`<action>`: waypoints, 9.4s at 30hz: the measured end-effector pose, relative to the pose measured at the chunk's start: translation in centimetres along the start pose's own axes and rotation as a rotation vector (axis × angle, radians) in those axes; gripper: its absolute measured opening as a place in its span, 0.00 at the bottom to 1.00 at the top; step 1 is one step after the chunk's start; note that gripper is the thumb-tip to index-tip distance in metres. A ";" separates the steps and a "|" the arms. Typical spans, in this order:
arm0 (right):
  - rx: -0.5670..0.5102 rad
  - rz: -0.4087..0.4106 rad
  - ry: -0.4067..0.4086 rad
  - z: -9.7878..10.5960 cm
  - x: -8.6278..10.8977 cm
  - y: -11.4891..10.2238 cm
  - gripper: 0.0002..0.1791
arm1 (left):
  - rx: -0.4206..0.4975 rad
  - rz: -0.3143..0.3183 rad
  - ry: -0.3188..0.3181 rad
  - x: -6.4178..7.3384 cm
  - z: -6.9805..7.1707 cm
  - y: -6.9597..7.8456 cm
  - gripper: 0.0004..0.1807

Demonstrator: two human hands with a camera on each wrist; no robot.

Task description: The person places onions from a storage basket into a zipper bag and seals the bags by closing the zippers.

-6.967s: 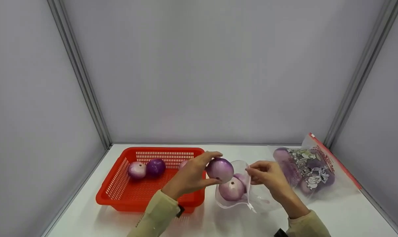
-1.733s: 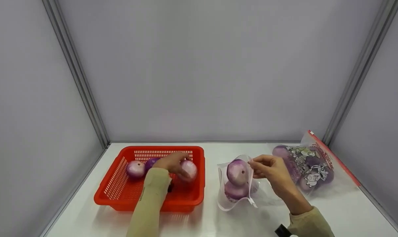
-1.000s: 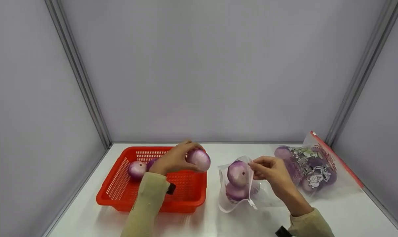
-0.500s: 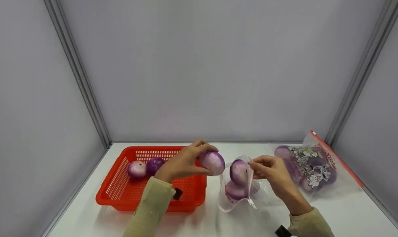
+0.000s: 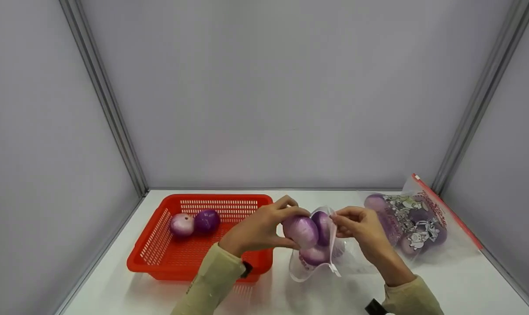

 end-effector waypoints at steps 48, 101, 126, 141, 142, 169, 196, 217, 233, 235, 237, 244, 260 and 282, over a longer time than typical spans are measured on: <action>0.001 -0.004 0.009 0.2 -0.1 -0.5 0.03 | -0.319 -0.116 0.036 -0.1 -2.7 1.2 0.27; -0.030 -0.003 0.015 0.6 0.1 -0.6 0.03 | 0.143 0.943 -0.017 13.0 2.1 -20.3 0.35; -0.033 0.001 0.021 0.6 0.1 -0.5 0.05 | 0.213 0.945 -0.075 12.9 1.2 -19.8 0.22; -0.035 0.012 0.046 0.6 0.0 -0.9 0.03 | 0.157 0.359 0.106 8.0 3.9 -7.8 0.29; -0.037 0.011 0.049 0.6 0.0 -0.9 0.03 | 0.179 0.291 0.115 7.6 3.8 -6.6 0.29; -0.021 0.021 0.063 0.0 -0.3 -2.9 0.03 | -0.125 -0.154 0.196 1.7 -2.4 2.7 0.25; -0.072 0.055 0.093 0.8 0.0 -2.9 0.05 | 0.019 0.070 0.268 5.2 0.4 -2.4 0.26; -0.057 0.046 0.082 0.8 0.1 -2.8 0.04 | 0.112 0.888 0.121 19.3 5.2 -20.9 0.36; -0.068 0.039 0.104 1.2 0.4 -2.6 0.04 | 0.337 1.139 -0.015 20.3 2.7 -20.8 0.39; -0.071 0.043 0.097 1.2 0.4 -2.6 0.06 | 0.417 1.182 0.003 20.6 2.3 -20.5 0.37; -0.074 0.047 0.093 1.1 0.4 -2.5 0.06 | 0.465 1.209 0.019 20.7 1.9 -20.3 0.36; -0.079 0.058 0.083 1.0 0.3 -2.5 0.04 | 0.474 1.186 0.026 20.1 1.6 -20.4 0.33; -0.063 0.047 0.090 1.0 0.3 -2.5 0.03 | 0.110 0.592 0.043 12.0 3.0 -12.4 0.36; -0.068 0.034 0.107 1.0 0.1 -2.3 0.03 | -0.125 -0.077 0.104 5.2 -0.9 1.7 0.38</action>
Point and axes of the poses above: each hand's wrist, its own x-axis away from the middle knuckle, its own z-axis out of the back of the hand, y = z × x, the point moved 6 cm from there along -x, towards the middle knuckle, and after that the axes turned 13 degrees about -y, right-handed, at the moved point
